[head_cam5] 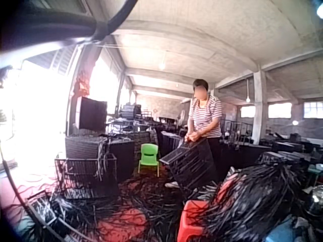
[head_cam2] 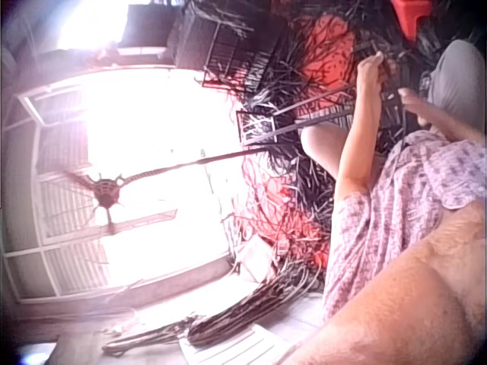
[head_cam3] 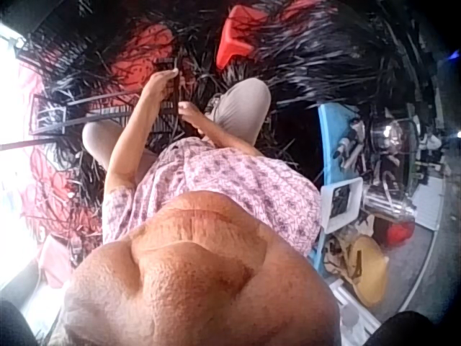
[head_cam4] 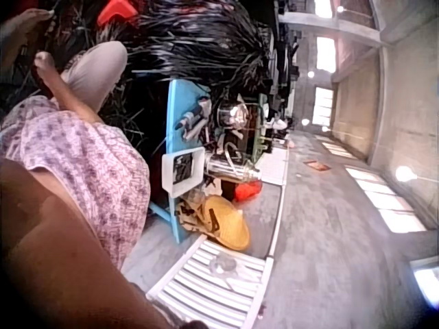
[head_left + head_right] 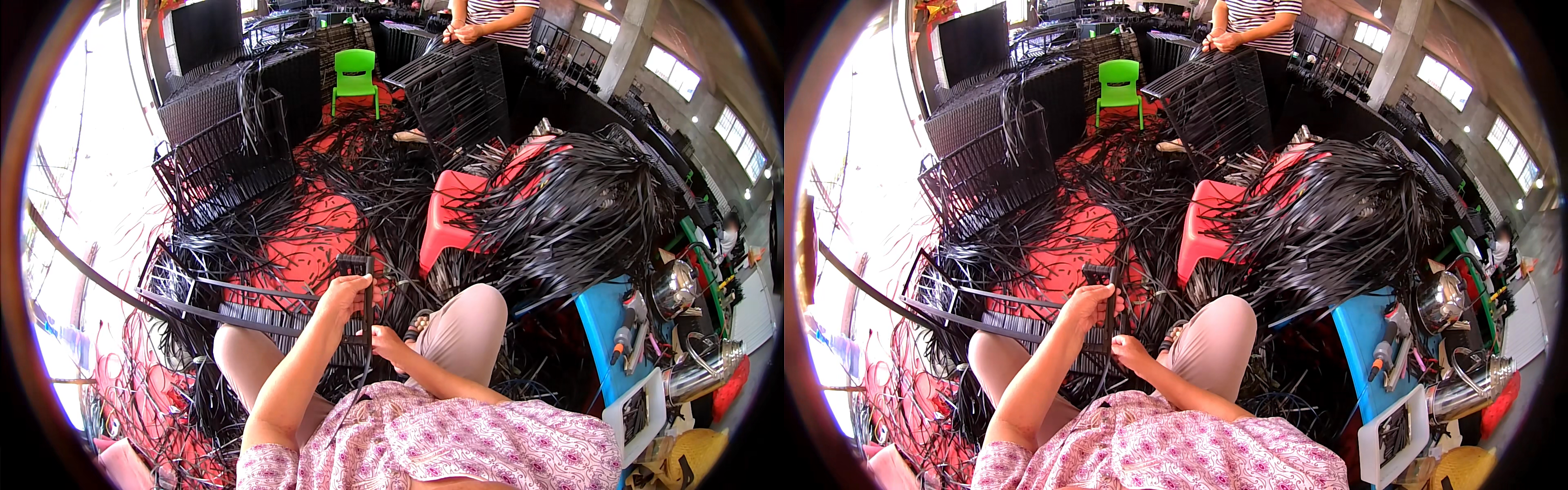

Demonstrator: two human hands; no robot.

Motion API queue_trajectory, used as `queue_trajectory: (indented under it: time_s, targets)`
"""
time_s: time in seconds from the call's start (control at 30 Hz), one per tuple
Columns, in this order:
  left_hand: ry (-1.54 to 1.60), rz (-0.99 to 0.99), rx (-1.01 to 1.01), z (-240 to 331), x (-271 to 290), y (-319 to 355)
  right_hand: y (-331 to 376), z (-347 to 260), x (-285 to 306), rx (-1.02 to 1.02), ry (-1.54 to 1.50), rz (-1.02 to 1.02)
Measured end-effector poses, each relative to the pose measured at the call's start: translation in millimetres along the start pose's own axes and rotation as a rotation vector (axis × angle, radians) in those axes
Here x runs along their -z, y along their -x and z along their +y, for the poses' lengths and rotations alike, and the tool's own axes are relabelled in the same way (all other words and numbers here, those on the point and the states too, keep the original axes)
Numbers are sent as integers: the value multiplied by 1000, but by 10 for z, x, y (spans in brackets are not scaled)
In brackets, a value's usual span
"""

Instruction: The person weaves black plastic strips onto a metal furniture frame, using a pneumatic stapler to secure the ends and scissors to trim the excess material.

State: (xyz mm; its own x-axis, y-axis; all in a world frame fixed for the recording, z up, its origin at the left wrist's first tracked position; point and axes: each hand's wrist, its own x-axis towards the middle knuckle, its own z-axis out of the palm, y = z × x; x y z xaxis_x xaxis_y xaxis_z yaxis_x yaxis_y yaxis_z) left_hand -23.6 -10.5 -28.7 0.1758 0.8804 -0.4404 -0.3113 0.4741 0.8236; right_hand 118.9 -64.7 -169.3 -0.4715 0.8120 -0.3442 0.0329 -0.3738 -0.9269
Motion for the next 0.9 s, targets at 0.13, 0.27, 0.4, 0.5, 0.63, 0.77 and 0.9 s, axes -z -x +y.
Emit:
queue_trajectory:
  time_s: [0.13, 0.27, 0.4, 0.5, 0.63, 0.77, 0.9]
  targets:
    - [2, 8, 1, -4, 6, 0, 41, -71, -13, -5, 46, 14]
    - [0, 2, -5, -27, 23, -33, -32, 46, 14, 22, 91, 39]
    - [2, 7, 0, -33, 25, -44, -82, 128, 21, 8, 84, 52]
    - [0, 6, 0, -27, 21, -39, -88, 130, 31, 16, 95, 42]
    - [-3, 11, -1, -18, 9, -25, -61, 84, 18, 28, 99, 45]
    - [-5, 14, -1, -24, 16, -30, 36, -76, -14, 14, 103, 34]
    - [-9, 20, 2, -28, 18, -37, 65, -132, -26, -5, 66, 18]
